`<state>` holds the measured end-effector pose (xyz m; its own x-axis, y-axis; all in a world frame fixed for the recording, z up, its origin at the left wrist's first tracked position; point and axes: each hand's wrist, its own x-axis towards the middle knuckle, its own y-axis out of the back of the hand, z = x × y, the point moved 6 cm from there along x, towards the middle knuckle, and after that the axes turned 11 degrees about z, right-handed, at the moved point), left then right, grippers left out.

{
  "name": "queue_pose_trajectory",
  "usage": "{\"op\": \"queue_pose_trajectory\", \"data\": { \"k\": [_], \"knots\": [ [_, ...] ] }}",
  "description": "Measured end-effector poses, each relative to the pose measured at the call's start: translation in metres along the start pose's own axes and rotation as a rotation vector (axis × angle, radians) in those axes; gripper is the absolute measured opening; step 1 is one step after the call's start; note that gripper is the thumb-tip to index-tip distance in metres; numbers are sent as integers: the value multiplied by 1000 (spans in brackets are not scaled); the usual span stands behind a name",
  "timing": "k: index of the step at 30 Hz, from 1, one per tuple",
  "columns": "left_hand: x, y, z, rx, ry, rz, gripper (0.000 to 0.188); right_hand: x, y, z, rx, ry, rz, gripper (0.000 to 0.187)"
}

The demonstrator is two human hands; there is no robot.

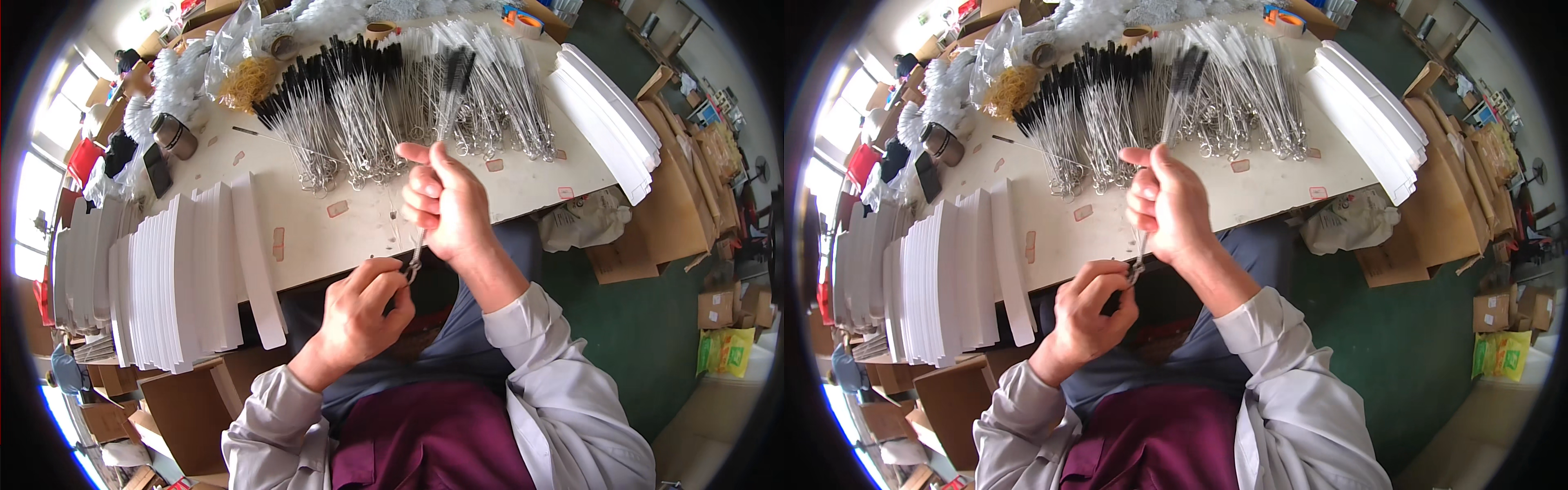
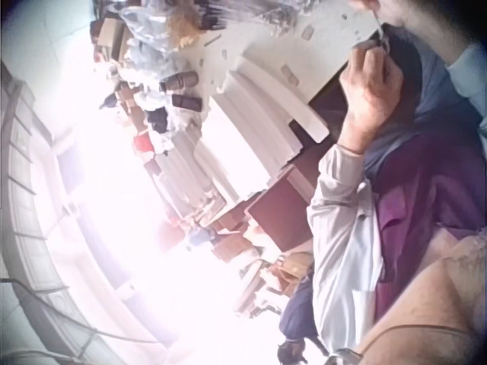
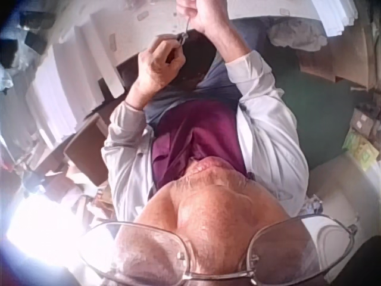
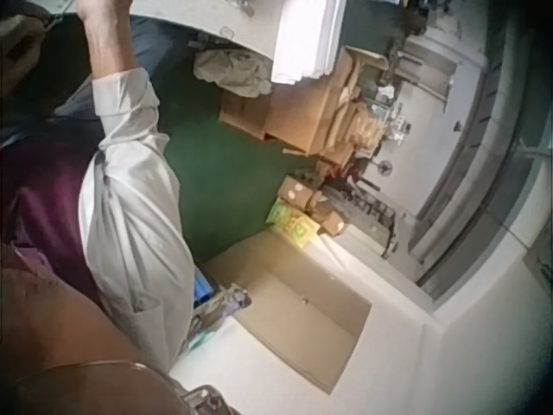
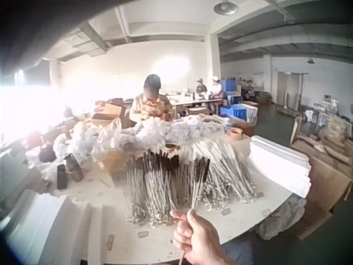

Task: Packing cleaning brushes into cardboard sleeves and organizing them.

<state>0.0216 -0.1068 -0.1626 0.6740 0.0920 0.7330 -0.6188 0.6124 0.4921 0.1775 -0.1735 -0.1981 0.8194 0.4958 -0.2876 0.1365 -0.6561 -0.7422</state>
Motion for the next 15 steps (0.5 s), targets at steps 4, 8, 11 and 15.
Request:
{"op": "queue_pose_trajectory", "data": {
  "k": [4,8,11,15],
  "knots": [
    [9,-38,-11,-101,119,-118,15,18,49,-35,-73,140,162,47],
    [34,-65,-45,-89,318,-180,9,40,110,-68,-229,274,396,37],
    [68,-88,-80,-55,373,-188,11,44,144,-73,-405,448,432,34],
    [115,-108,-120,89,316,-156,14,46,148,-66,-470,511,403,34]
  ]
}}
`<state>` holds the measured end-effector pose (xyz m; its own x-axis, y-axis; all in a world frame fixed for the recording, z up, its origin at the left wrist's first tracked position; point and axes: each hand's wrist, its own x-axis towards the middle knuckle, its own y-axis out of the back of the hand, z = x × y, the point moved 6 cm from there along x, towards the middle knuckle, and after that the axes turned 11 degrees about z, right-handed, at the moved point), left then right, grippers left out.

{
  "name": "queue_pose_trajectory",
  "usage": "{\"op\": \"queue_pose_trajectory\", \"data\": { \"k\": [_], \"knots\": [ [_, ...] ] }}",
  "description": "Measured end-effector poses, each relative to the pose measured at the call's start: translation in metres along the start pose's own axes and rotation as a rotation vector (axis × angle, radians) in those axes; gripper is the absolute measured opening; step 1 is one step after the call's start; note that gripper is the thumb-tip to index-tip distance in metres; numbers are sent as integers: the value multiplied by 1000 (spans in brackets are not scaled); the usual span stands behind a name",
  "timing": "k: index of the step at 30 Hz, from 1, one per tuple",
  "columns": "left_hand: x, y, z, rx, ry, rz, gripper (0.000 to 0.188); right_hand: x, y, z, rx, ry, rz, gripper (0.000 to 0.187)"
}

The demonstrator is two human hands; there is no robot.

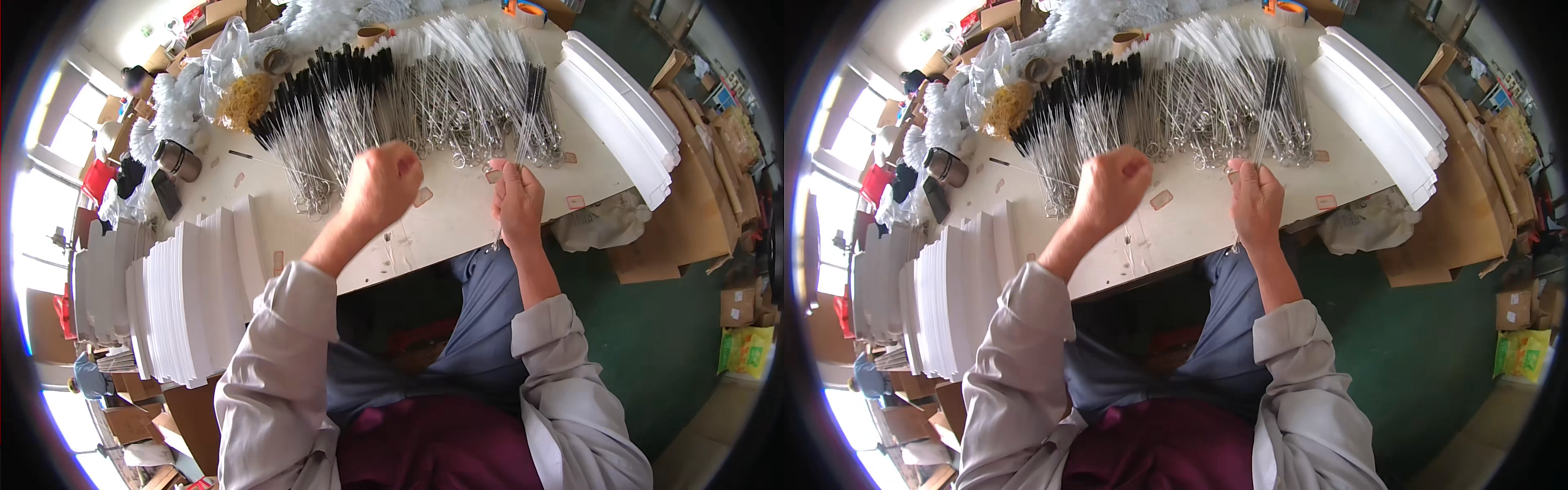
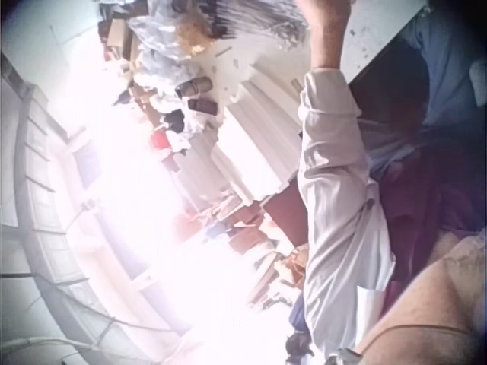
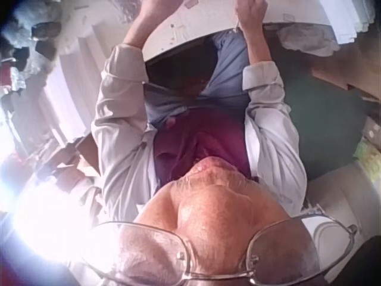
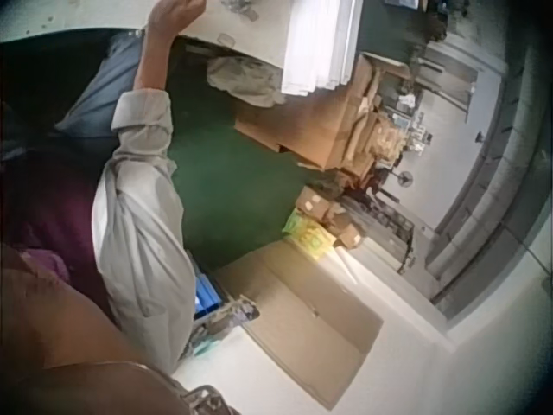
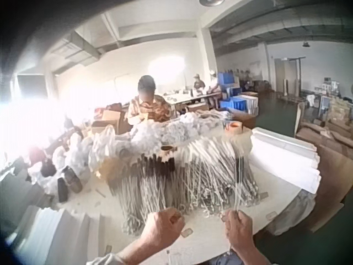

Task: Packing cleaning brushes into cardboard sleeves and organizing them.

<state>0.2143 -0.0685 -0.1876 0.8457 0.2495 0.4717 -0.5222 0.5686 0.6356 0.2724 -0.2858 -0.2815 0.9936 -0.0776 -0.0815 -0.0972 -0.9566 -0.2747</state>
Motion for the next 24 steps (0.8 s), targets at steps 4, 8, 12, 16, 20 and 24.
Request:
{"op": "queue_pose_trajectory", "data": {
  "k": [4,8,12,16,20,24],
  "knots": [
    [49,-15,-22,25,97,-82,15,-3,-3,1,-9,54,13,35],
    [68,-41,-27,58,131,-167,17,-5,-4,1,1,55,63,35],
    [65,-64,-17,223,84,-247,24,-7,-3,2,15,58,36,35],
    [55,-79,-10,457,24,-290,30,-9,-3,1,-17,139,36,34],
    [55,-79,-10,428,16,-219,26,-11,-3,-1,-73,195,43,33],
    [54,-79,-7,412,-39,-205,26,-10,-2,1,-78,225,27,32]
  ]
}}
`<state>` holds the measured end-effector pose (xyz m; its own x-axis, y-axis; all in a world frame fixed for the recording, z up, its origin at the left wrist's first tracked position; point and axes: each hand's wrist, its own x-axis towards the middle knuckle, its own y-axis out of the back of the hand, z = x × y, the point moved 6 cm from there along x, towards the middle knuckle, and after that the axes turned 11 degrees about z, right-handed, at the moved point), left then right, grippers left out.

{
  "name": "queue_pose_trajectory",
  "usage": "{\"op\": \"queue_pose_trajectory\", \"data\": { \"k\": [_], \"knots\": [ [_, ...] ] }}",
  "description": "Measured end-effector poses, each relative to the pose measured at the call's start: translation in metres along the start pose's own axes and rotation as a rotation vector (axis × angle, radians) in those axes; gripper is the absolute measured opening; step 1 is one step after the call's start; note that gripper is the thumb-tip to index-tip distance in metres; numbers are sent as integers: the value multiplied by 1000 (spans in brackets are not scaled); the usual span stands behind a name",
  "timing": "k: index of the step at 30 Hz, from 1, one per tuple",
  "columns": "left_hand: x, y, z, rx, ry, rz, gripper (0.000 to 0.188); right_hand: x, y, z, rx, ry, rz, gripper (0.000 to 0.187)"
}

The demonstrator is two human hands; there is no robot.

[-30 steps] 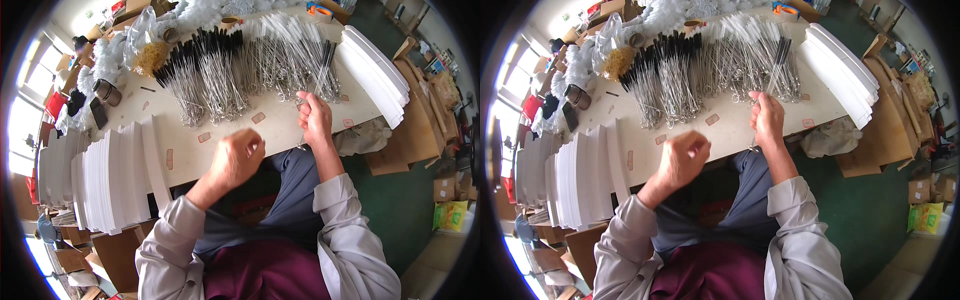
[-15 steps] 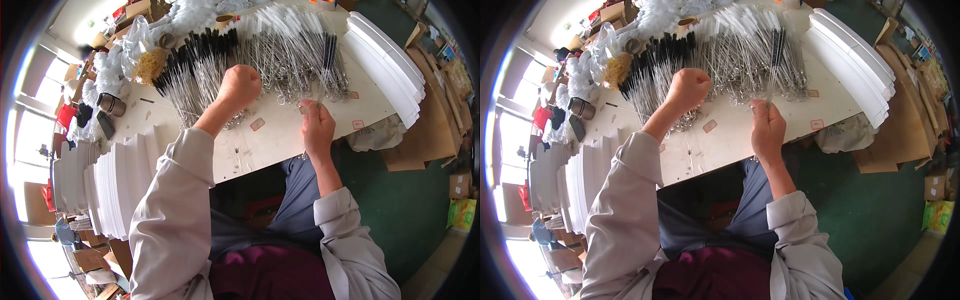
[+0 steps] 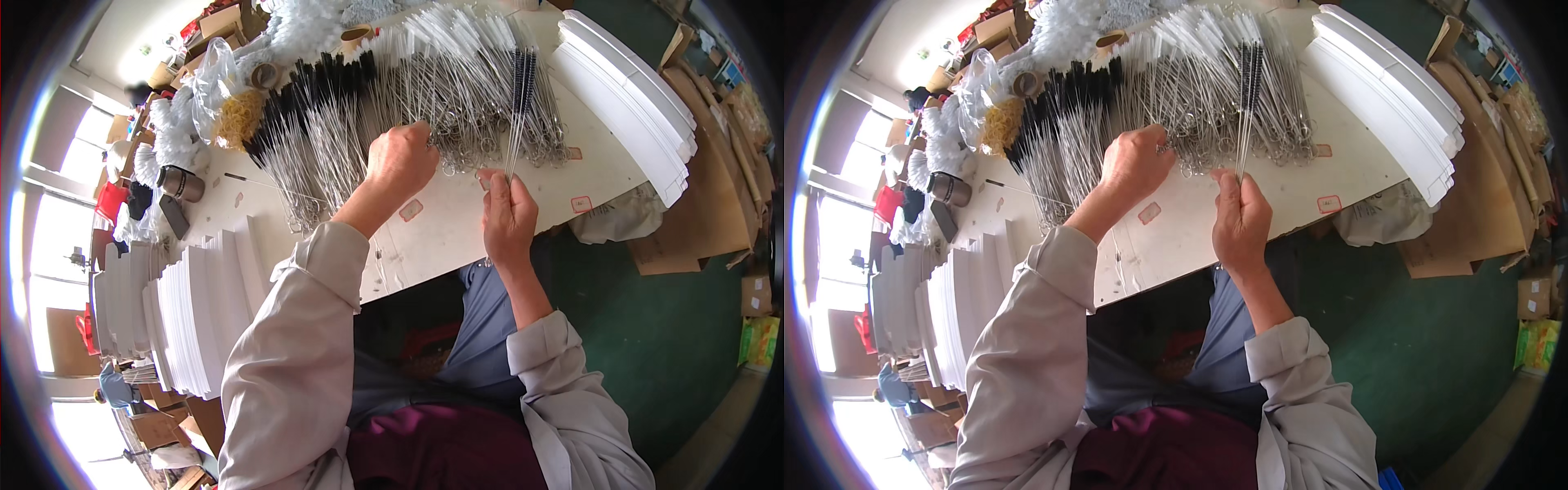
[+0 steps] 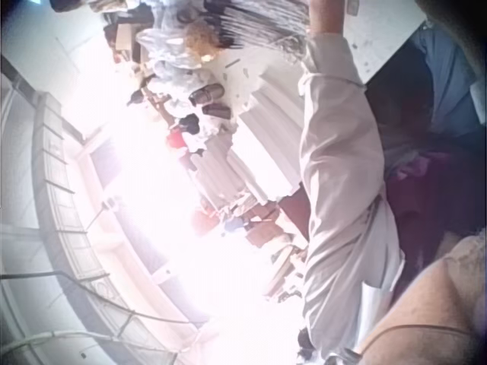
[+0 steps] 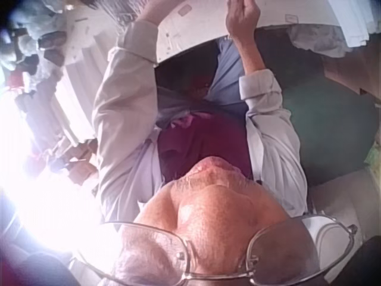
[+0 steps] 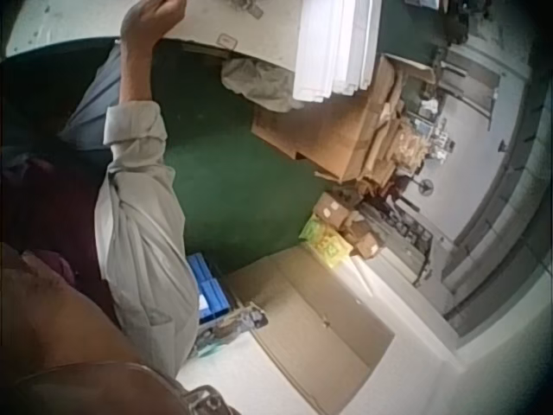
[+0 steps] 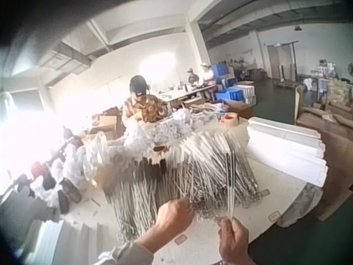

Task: Packing cleaning brushes into cardboard sleeves and organizing them.

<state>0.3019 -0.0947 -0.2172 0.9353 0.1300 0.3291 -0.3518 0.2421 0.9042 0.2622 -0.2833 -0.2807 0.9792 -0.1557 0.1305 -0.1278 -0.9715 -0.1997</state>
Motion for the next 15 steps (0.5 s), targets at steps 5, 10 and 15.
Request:
{"op": "queue_pose_trajectory", "data": {
  "k": [5,10,15],
  "knots": [
    [0,2,-8,-113,29,31,21,-1,-1,3,-29,12,15,31],
    [9,10,-13,-196,1,51,18,-1,-2,3,-2,42,-13,33],
    [9,12,-39,-611,276,-106,20,-2,-4,1,12,12,-17,34]
  ]
}}
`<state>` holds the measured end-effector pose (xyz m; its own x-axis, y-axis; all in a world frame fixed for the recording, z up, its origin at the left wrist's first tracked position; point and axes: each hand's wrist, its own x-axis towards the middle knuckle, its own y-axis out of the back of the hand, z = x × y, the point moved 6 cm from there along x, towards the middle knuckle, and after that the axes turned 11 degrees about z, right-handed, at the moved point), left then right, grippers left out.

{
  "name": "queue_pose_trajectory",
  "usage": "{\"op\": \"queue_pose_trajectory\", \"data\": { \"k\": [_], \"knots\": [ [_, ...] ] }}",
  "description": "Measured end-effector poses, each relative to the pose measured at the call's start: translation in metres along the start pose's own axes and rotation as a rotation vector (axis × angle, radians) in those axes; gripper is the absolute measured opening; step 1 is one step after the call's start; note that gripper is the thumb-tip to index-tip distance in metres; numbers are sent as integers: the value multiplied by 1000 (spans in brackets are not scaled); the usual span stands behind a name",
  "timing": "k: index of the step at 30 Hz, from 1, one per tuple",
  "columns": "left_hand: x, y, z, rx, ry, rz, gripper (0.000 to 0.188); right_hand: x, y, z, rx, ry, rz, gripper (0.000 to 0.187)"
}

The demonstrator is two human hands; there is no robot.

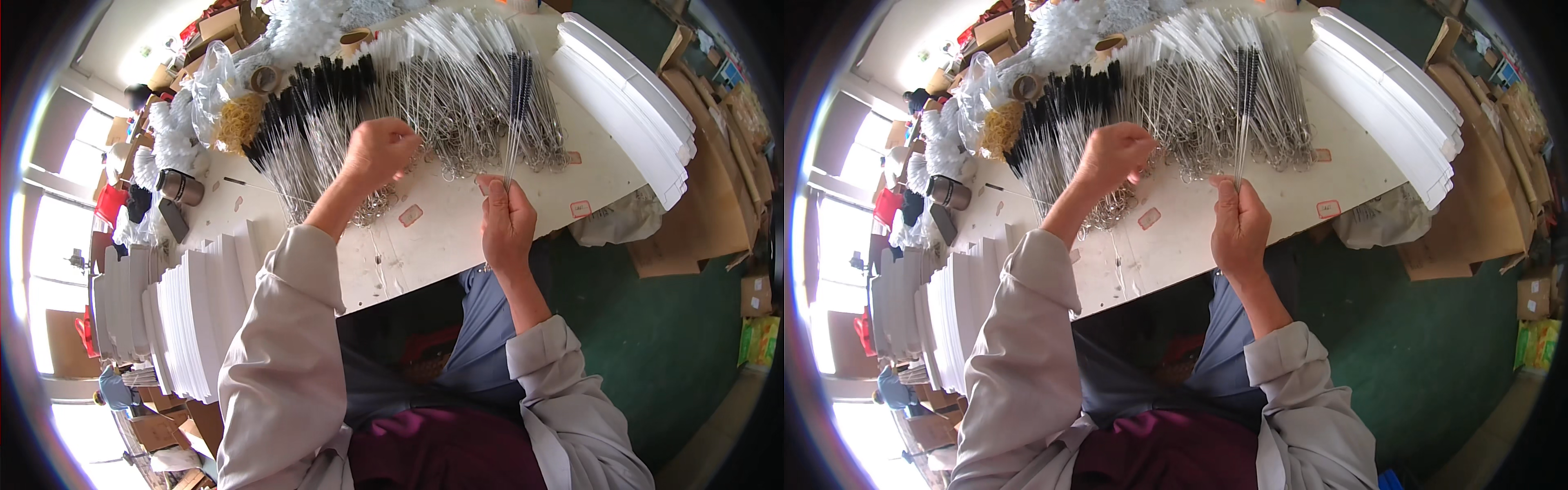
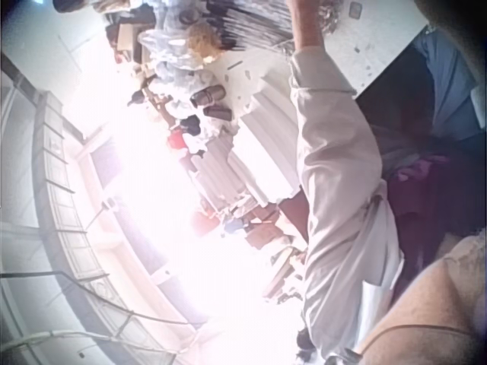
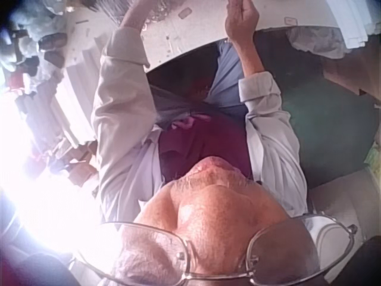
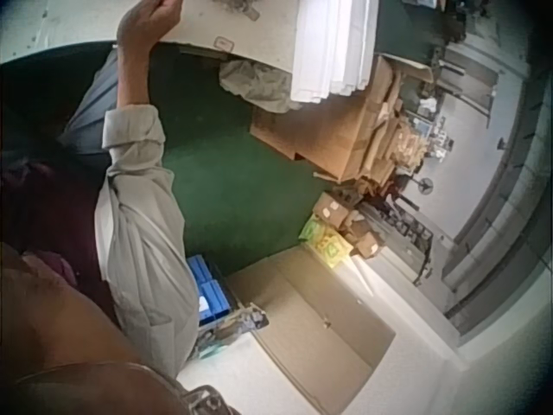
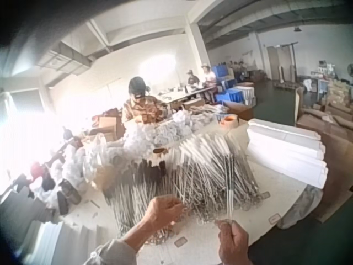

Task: Packing cleaning brushes into cardboard sleeves and organizing them.

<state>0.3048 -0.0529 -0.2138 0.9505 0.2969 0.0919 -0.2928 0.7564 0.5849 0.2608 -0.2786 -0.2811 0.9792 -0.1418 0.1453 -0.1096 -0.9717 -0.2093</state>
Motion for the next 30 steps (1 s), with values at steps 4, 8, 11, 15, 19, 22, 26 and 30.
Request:
{"op": "queue_pose_trajectory", "data": {
  "k": [4,8,11,15,19,22,26,30],
  "knots": [
    [8,21,-7,-71,109,103,23,0,3,1,-8,-42,22,32],
    [4,3,-4,102,68,-61,27,1,3,3,-23,-5,30,32],
    [-1,-9,-3,302,-26,-28,29,0,2,5,7,-40,23,32],
    [7,-13,-9,351,-31,-88,31,-1,0,2,-3,-17,7,32],
    [-1,-15,-3,221,179,-156,30,0,4,2,-14,-51,23,30],
    [-4,-19,-2,258,120,-121,23,0,4,2,-18,-44,18,30],
    [-2,-21,-10,192,210,-91,22,-1,3,4,-40,-52,30,30],
    [0,-11,-12,-34,294,-142,14,-1,0,4,-10,3,12,33]
  ]
}}
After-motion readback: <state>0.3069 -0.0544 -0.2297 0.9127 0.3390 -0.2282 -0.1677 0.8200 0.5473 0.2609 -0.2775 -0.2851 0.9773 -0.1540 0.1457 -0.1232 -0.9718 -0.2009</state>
